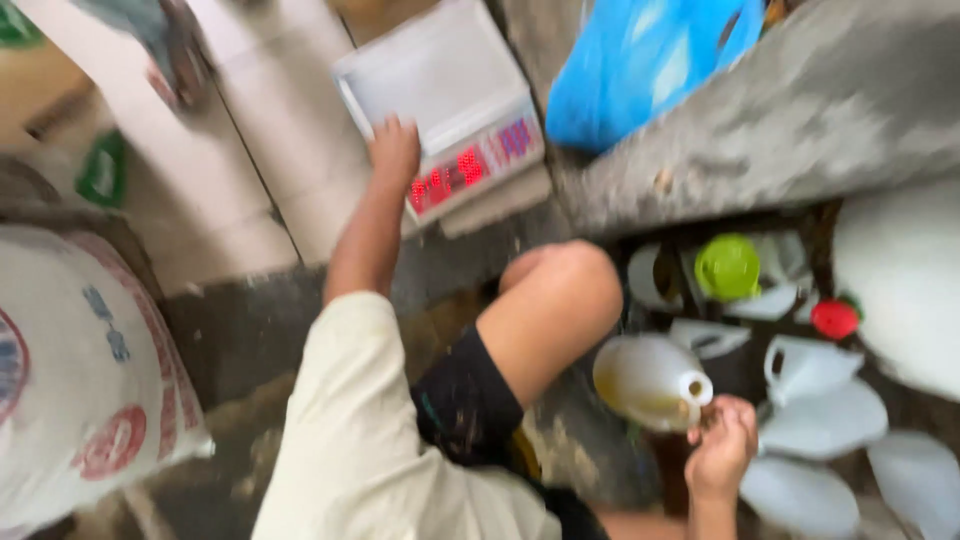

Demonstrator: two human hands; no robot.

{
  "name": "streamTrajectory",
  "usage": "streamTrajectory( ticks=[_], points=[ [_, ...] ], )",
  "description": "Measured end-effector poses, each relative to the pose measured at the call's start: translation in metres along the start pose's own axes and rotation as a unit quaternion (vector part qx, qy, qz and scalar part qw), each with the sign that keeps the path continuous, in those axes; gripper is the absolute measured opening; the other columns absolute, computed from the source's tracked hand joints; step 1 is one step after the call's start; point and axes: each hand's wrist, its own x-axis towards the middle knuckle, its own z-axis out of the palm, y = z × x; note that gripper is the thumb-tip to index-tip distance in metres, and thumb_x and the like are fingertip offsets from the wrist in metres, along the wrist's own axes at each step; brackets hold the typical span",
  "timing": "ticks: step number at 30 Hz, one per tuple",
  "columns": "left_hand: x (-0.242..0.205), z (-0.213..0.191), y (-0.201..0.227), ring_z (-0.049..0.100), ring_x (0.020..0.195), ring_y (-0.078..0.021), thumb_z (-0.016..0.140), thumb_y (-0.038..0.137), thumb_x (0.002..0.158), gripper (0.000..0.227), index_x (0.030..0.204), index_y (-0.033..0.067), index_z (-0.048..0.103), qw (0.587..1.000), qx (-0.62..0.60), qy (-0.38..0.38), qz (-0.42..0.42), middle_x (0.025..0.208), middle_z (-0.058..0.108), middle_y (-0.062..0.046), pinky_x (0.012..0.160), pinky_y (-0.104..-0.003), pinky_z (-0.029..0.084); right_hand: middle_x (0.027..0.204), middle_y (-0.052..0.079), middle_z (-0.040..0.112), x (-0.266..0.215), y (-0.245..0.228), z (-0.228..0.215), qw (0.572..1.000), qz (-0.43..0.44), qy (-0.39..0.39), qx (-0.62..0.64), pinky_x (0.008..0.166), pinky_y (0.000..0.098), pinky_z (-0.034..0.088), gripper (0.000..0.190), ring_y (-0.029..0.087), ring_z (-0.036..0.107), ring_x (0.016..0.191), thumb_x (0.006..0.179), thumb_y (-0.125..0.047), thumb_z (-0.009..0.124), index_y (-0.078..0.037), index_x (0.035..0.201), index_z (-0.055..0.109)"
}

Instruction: The person places an empty plastic jug on a digital scale, then uses a green funnel to pour a yellow liquid from a large white container into the jug. After filling, they remove the funnel, cap the jug, and place it on the scale to check the weight.

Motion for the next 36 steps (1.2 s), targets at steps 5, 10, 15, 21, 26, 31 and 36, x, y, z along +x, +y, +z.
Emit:
streamTrajectory(
  ticks=[5, 10, 15, 21, 26, 31, 36],
  points=[
    [-0.003, -0.034, 0.010, 0.061, 0.095, -0.0482, 0.052, 0.003, 0.092, 0.022, 0.105, 0.0088, 0.069, 0.998, -0.054, -0.010, 0.001, 0.109, 0.055, -0.020, 0.079, -0.057, 0.056, 0.084, 0.009, 0.056, 0.022, 0.009, 0.012, 0.999, -0.034, -0.020, 0.016, 0.046, 0.0248, 0.030, 0.017, 0.015, 0.052, 0.067, 0.103, -0.023, 0.041, -0.009, 0.106, 0.050],
    [-0.047, -0.161, 0.058, 0.066, 0.095, -0.0393, 0.073, 0.012, 0.083, 0.047, 0.130, 0.0106, 0.065, 0.928, -0.337, -0.155, -0.023, 0.127, 0.054, -0.020, 0.086, -0.046, 0.055, 0.074, 0.019, 0.061, 0.040, 0.008, 0.027, 1.000, -0.004, 0.020, 0.015, 0.037, 0.0253, 0.027, 0.012, 0.020, 0.055, 0.055, 0.099, -0.011, 0.042, -0.005, 0.098, 0.053],
    [-0.105, -0.305, 0.144, 0.068, 0.102, -0.0234, 0.069, 0.025, 0.090, 0.036, 0.124, 0.0164, 0.069, 0.882, -0.422, -0.122, 0.173, 0.123, 0.070, -0.009, 0.088, -0.039, 0.052, 0.080, 0.021, 0.064, 0.021, -0.024, 0.039, 0.998, -0.011, -0.040, 0.038, 0.041, 0.0292, 0.026, 0.019, 0.026, 0.065, 0.069, 0.107, -0.018, 0.040, -0.004, 0.101, 0.051],
    [-0.202, -0.383, 0.262, 0.072, 0.101, -0.0320, 0.056, 0.041, 0.095, 0.036, 0.119, 0.0165, 0.065, 0.803, -0.348, -0.129, 0.466, 0.113, 0.074, -0.012, 0.086, -0.045, 0.055, 0.080, 0.015, 0.059, -0.016, -0.065, 0.045, 0.994, 0.024, -0.085, 0.058, 0.045, 0.0291, 0.024, 0.017, 0.021, 0.054, 0.065, 0.109, -0.019, 0.039, -0.009, 0.100, 0.049],
    [-0.256, -0.365, 0.323, 0.072, 0.090, -0.0447, 0.052, 0.056, 0.090, 0.045, 0.110, 0.0154, 0.057, 0.781, -0.193, -0.160, 0.572, 0.103, 0.072, -0.017, 0.072, -0.058, 0.054, 0.083, 0.013, 0.051, -0.035, -0.077, 0.035, 0.996, 0.036, -0.082, 0.023, 0.051, 0.0380, 0.027, 0.026, 0.021, 0.033, 0.058, 0.112, -0.021, 0.035, -0.005, 0.097, 0.049],
    [-0.280, -0.355, 0.340, 0.068, 0.071, -0.0398, 0.050, 0.048, 0.093, 0.045, 0.108, 0.0064, 0.060, 0.775, -0.174, -0.153, 0.588, 0.086, 0.072, -0.016, 0.055, -0.053, 0.049, 0.083, 0.022, 0.061, -0.059, -0.093, 0.026, 0.997, 0.030, -0.072, 0.017, 0.053, 0.0368, 0.028, 0.029, 0.025, 0.046, 0.061, 0.114, -0.022, 0.033, -0.004, 0.097, 0.047],
    [-0.293, -0.373, 0.359, 0.073, 0.079, -0.0393, 0.041, 0.052, 0.096, 0.052, 0.105, 0.0078, 0.067, 0.786, -0.060, -0.192, 0.584, 0.088, 0.076, -0.014, 0.062, -0.052, 0.055, 0.085, 0.017, 0.060, -0.070, -0.100, 0.016, 0.997, 0.018, -0.072, 0.007, 0.052, 0.0336, 0.029, 0.024, 0.030, 0.068, 0.076, 0.111, -0.022, 0.037, -0.005, 0.102, 0.051]
  ],
)
